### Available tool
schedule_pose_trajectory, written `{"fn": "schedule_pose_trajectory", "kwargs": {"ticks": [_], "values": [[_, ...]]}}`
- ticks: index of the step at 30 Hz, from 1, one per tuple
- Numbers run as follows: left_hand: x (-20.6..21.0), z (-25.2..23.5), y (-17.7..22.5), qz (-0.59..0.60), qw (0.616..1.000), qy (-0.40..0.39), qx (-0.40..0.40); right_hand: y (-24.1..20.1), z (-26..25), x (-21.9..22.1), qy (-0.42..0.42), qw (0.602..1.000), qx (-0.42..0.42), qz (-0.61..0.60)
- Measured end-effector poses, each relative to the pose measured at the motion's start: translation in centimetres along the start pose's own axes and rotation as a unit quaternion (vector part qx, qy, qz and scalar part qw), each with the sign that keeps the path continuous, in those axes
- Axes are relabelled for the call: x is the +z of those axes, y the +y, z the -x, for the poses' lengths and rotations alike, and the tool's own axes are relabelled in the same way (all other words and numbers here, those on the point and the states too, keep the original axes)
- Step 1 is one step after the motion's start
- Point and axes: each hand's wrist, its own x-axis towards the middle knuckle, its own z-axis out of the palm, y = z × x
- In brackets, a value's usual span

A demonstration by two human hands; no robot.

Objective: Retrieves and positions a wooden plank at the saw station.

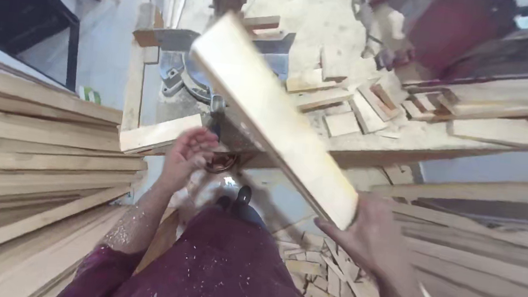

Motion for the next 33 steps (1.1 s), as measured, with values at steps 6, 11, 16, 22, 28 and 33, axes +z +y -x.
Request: {"fn": "schedule_pose_trajectory", "kwargs": {"ticks": [6, 11, 16, 22, 28, 33], "values": [[-7.7, -3.9, 2.0, -0.094, 0.954, 0.267, -0.102, -3.6, -13.4, 1.4, -0.111, 0.973, -0.174, 0.105], [-16.9, -8.9, 1.2, -0.052, 0.908, 0.393, -0.136, -12.6, -25.3, 4.4, -0.1, 0.947, -0.275, 0.13], [-26.7, -14.5, -0.5, 0.017, 0.9, 0.421, -0.113, -19.5, -36.6, 9.3, -0.09, 0.946, -0.28, 0.135], [-31.1, -21.7, -4.1, 0.056, 0.896, 0.42, -0.131, -18.9, -41.5, 11.5, 0.028, 0.974, -0.206, 0.093], [-31.2, -23.7, -5.9, 0.079, 0.891, 0.426, -0.139, -12.5, -40.0, 13.6, 0.157, 0.981, -0.088, 0.077], [-31.2, -23.9, -5.9, 0.051, 0.892, 0.427, -0.139, -12.6, -41.5, 11.7, 0.113, 0.982, -0.106, 0.104]]}}
